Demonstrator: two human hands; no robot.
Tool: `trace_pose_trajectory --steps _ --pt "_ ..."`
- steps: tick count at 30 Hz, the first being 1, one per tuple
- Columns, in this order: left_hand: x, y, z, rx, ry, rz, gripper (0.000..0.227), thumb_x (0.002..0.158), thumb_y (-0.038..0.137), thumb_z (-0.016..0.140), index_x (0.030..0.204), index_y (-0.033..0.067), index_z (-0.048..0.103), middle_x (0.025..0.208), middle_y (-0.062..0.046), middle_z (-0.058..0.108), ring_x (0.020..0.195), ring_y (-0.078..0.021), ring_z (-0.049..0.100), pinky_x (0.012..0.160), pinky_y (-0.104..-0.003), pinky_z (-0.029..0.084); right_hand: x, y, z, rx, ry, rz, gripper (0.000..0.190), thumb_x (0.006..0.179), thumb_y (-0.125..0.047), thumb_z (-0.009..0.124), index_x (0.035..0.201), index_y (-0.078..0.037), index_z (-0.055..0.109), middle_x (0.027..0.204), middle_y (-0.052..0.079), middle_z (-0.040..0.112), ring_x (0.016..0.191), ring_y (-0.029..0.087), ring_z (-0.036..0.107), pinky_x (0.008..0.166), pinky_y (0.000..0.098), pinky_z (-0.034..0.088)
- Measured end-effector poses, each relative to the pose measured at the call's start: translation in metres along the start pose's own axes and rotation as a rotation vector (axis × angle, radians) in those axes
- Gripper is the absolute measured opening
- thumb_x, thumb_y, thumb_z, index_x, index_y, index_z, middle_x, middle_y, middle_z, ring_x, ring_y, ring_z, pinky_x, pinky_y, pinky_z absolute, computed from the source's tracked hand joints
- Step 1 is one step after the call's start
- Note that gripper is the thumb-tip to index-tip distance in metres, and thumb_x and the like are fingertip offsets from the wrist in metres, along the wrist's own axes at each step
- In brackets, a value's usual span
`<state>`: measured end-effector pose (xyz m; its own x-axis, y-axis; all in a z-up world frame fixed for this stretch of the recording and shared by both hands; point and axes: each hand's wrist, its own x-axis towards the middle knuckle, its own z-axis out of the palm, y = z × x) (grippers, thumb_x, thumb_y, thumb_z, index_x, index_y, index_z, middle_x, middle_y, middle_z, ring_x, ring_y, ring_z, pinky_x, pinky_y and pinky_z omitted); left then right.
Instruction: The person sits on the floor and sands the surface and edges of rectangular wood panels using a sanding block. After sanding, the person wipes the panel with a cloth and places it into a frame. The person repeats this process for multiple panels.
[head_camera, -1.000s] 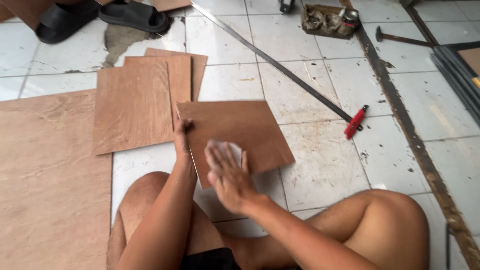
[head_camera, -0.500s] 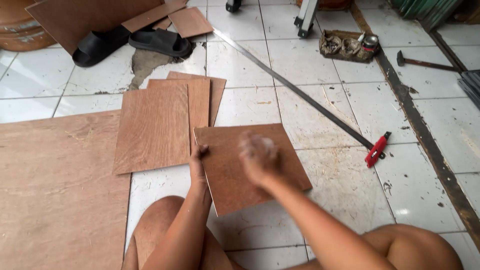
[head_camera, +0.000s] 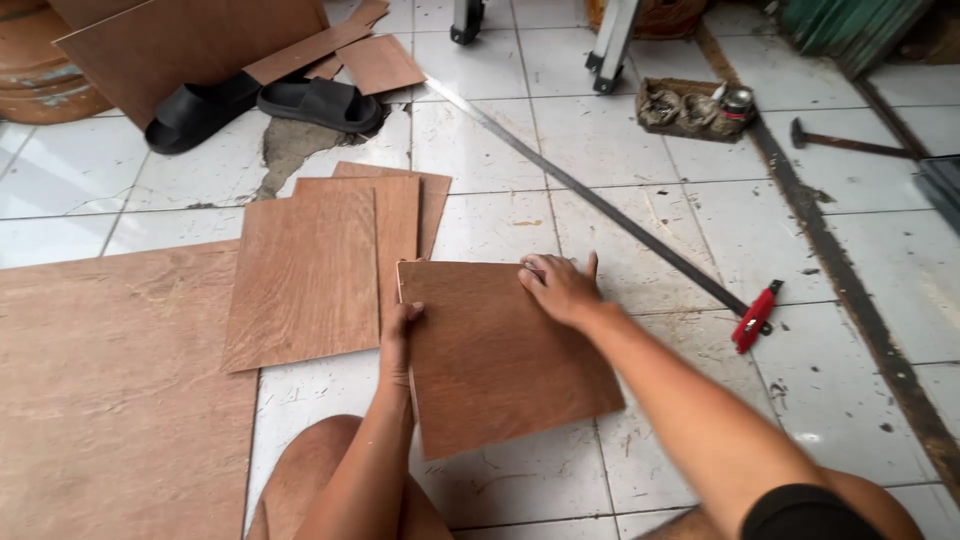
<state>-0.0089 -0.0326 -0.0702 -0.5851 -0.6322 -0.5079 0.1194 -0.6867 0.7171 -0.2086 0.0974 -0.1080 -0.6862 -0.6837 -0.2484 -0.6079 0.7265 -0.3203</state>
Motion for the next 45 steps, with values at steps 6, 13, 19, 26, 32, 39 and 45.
trace_pose_trajectory --steps 6,13,19,26,32,39,45 --pt "-0.011 0.039 0.008 0.308 -0.071 0.255 0.044 0.080 0.025 0.058 0.124 0.0203 0.049 0.110 -0.005 0.055 0.097 -0.0201 0.053 0.082 -0.037 0.046 -0.053 0.052 -0.093 0.262 0.178 -0.025 0.029 0.079 -0.028 0.057 0.096 -0.007 0.065 0.094 0.015 0.066 0.095 0.033 0.059 0.083 0.0442 0.044" --pt "-0.030 -0.006 0.026 0.254 0.015 -0.178 0.106 0.069 0.066 0.055 0.140 0.0090 0.002 0.139 -0.025 0.020 0.127 -0.0434 0.022 0.094 -0.063 0.026 -0.074 0.055 -0.023 1.134 0.502 0.528 0.027 0.084 -0.033 0.055 0.095 -0.009 0.058 0.072 -0.001 0.049 0.057 0.014 0.053 0.047 0.0232 0.037" --pt "-0.043 -0.030 0.044 0.214 -0.320 -0.160 0.073 0.078 0.047 0.057 0.135 0.0126 0.026 0.136 -0.021 0.029 0.123 -0.0425 0.036 0.095 -0.060 0.029 -0.123 -0.042 0.007 1.542 0.257 0.680 0.056 0.086 -0.031 0.056 0.124 0.006 0.036 0.121 0.027 0.043 0.112 0.037 0.047 0.086 0.0505 0.042" --pt "0.006 -0.023 -0.001 0.396 -0.177 -0.073 0.040 0.065 -0.002 0.059 0.103 0.0069 0.050 0.082 -0.011 0.058 0.077 -0.0249 0.061 0.083 -0.048 0.047 -0.181 -0.050 -0.043 0.713 0.315 0.323 0.029 0.075 -0.019 0.044 0.094 -0.014 0.065 0.100 0.008 0.065 0.100 0.027 0.058 0.085 0.0387 0.044" --pt "-0.024 0.014 0.002 0.311 -0.476 -0.161 0.040 0.071 0.040 0.055 0.094 0.0076 0.051 0.086 -0.013 0.050 0.083 -0.0286 0.052 0.076 -0.044 0.042 -0.129 -0.041 -0.006 0.308 0.636 -0.193 0.036 0.081 -0.004 0.046 0.116 -0.002 0.051 0.116 0.022 0.052 0.109 0.035 0.049 0.091 0.0456 0.038" --pt "0.016 -0.027 0.001 0.033 -0.347 0.017 0.071 0.062 -0.008 0.049 0.128 0.0167 0.035 0.111 -0.007 0.053 0.095 -0.0235 0.057 0.080 -0.035 0.045 -0.119 -0.065 0.010 0.162 0.342 -0.025 0.044 0.091 -0.025 0.039 0.134 -0.017 0.034 0.140 0.012 0.031 0.127 0.034 0.029 0.095 0.0593 0.022" --pt "0.015 -0.029 0.001 0.079 -0.300 0.160 0.075 0.065 -0.011 0.050 0.134 0.0149 0.034 0.118 -0.004 0.057 0.099 -0.0172 0.058 0.079 -0.027 0.048 -0.097 -0.006 0.034 0.170 0.271 0.397 0.064 0.087 -0.042 0.033 0.138 -0.006 0.018 0.125 0.024 0.040 0.118 0.036 0.042 0.087 0.0621 0.029"
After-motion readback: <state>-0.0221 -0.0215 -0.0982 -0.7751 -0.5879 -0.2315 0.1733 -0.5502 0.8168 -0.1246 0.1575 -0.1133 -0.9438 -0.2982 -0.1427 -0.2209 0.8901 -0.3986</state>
